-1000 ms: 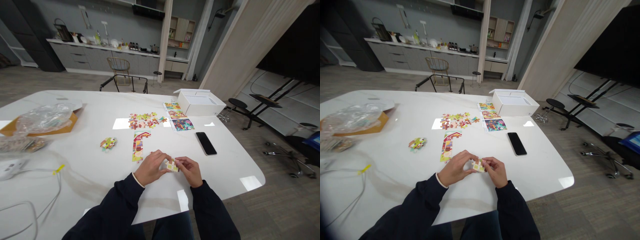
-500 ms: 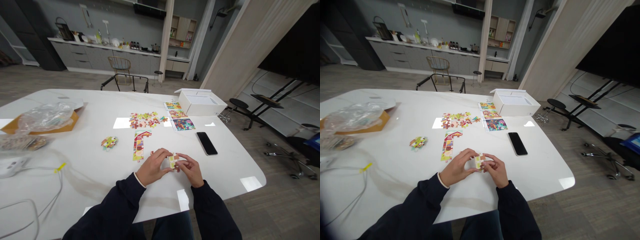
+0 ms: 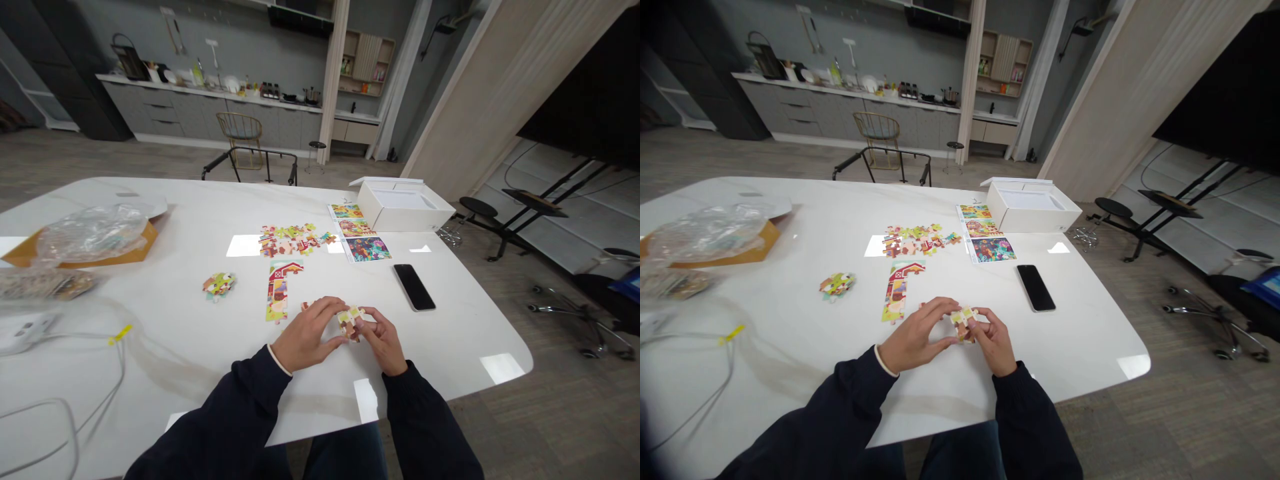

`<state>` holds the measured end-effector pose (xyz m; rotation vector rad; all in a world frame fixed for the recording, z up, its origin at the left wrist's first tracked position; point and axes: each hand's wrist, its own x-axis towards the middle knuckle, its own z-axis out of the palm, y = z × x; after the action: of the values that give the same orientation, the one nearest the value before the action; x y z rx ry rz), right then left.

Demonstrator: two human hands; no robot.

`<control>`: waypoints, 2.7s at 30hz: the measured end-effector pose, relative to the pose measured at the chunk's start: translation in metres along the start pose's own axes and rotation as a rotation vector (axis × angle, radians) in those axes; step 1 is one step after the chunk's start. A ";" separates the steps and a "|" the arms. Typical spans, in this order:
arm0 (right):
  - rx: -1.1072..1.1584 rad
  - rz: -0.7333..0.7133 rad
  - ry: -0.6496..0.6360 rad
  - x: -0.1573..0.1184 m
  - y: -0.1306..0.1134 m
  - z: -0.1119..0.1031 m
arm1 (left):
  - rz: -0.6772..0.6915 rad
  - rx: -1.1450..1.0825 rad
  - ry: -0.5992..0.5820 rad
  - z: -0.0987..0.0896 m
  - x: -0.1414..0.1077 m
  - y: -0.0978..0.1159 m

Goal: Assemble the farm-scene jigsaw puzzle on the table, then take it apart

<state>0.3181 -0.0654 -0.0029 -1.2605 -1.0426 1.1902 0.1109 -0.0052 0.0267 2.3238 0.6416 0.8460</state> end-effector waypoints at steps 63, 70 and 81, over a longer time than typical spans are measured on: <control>-0.146 -0.234 0.039 -0.001 0.013 -0.009 | -0.014 0.080 0.027 0.003 0.000 -0.003; -0.050 -0.059 0.047 -0.001 0.015 -0.011 | 0.063 -0.042 -0.038 0.003 -0.002 -0.004; 0.098 -0.024 0.006 0.000 0.009 -0.010 | 0.034 -0.020 -0.008 0.008 0.000 -0.003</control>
<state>0.3274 -0.0669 -0.0125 -1.1717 -0.9814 1.2039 0.1158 -0.0056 0.0202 2.3246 0.5894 0.8535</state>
